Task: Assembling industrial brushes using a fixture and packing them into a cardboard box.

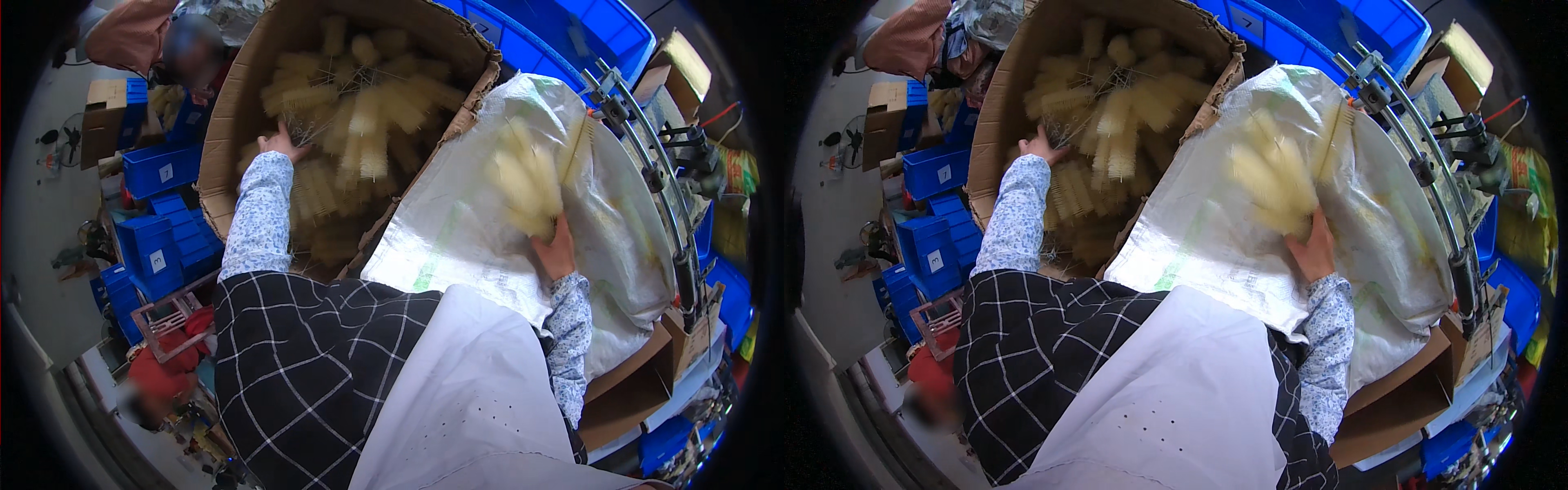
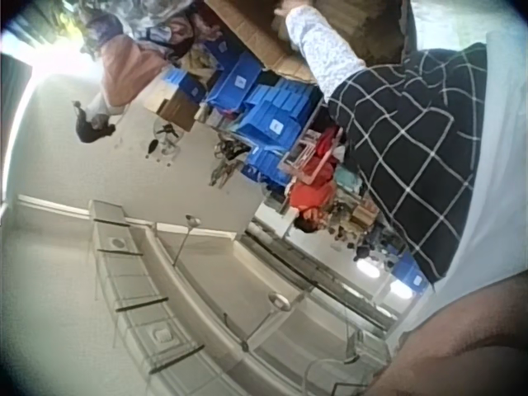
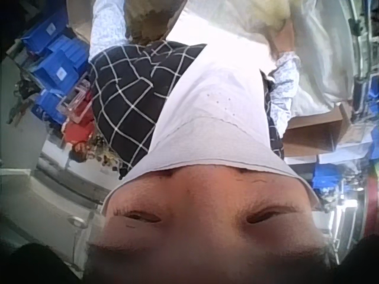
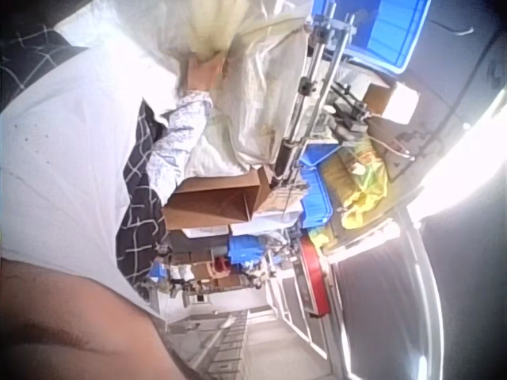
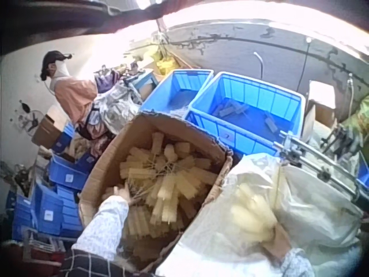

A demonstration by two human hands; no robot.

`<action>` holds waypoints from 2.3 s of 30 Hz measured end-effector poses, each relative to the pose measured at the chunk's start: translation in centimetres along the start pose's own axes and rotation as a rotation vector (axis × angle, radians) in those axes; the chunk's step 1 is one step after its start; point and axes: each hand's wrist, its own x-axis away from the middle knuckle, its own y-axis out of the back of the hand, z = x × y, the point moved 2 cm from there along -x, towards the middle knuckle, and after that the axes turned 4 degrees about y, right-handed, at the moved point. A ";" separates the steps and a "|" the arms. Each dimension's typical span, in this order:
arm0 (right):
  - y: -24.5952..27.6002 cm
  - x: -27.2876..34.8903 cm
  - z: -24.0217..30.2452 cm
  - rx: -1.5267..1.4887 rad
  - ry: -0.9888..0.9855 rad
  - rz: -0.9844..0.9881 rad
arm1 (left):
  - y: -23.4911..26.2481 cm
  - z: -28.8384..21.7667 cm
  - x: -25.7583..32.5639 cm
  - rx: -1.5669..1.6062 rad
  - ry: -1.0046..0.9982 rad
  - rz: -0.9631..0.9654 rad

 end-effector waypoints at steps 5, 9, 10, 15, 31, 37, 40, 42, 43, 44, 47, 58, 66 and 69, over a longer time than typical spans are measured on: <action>1.1 -0.2 -0.7 -0.052 0.070 -0.083 | 2.0 3.5 1.4 0.195 -0.014 -0.173; 2.1 -1.2 -0.2 -0.223 0.065 0.029 | 1.8 8.7 3.2 0.586 -0.020 -0.292; 2.1 -1.5 -0.2 -0.233 0.045 0.092 | 1.4 9.9 3.8 0.585 0.009 -0.376; 2.7 -2.0 -1.9 -0.277 0.020 0.088 | 4.8 12.6 8.0 0.767 -0.186 -0.501; 6.6 -6.7 -0.3 -0.899 -0.163 0.367 | 14.4 -25.0 28.6 -0.324 -1.462 -0.466; 5.9 -5.0 0.6 -0.419 0.151 0.074 | 9.8 -33.2 29.3 -0.497 -1.504 -0.470; 6.1 -3.4 0.7 -0.565 0.200 0.087 | 11.3 -32.5 29.5 -0.337 -1.603 -0.399; 5.9 -2.8 1.2 -0.577 0.354 0.086 | 13.2 -31.3 29.9 -0.344 -1.619 -0.135; 5.6 -2.6 0.6 -0.580 0.346 0.080 | 15.5 -30.3 30.6 -0.403 -1.610 0.094; 4.4 -2.8 -0.8 -0.560 0.247 0.226 | 17.8 -29.5 30.6 -0.208 -1.550 0.154; 3.4 -1.4 4.6 0.222 0.421 0.150 | 19.3 -27.3 28.5 1.367 -1.479 0.553; -1.9 -2.6 1.7 0.908 0.070 -0.154 | 22.8 -1.8 18.8 2.167 -1.348 0.301; -1.9 -2.7 1.1 0.876 0.157 -0.211 | -1.7 16.5 15.1 0.390 0.133 0.427; -1.8 -2.3 2.4 0.793 0.142 -0.236 | -6.2 15.2 14.9 0.384 0.185 0.258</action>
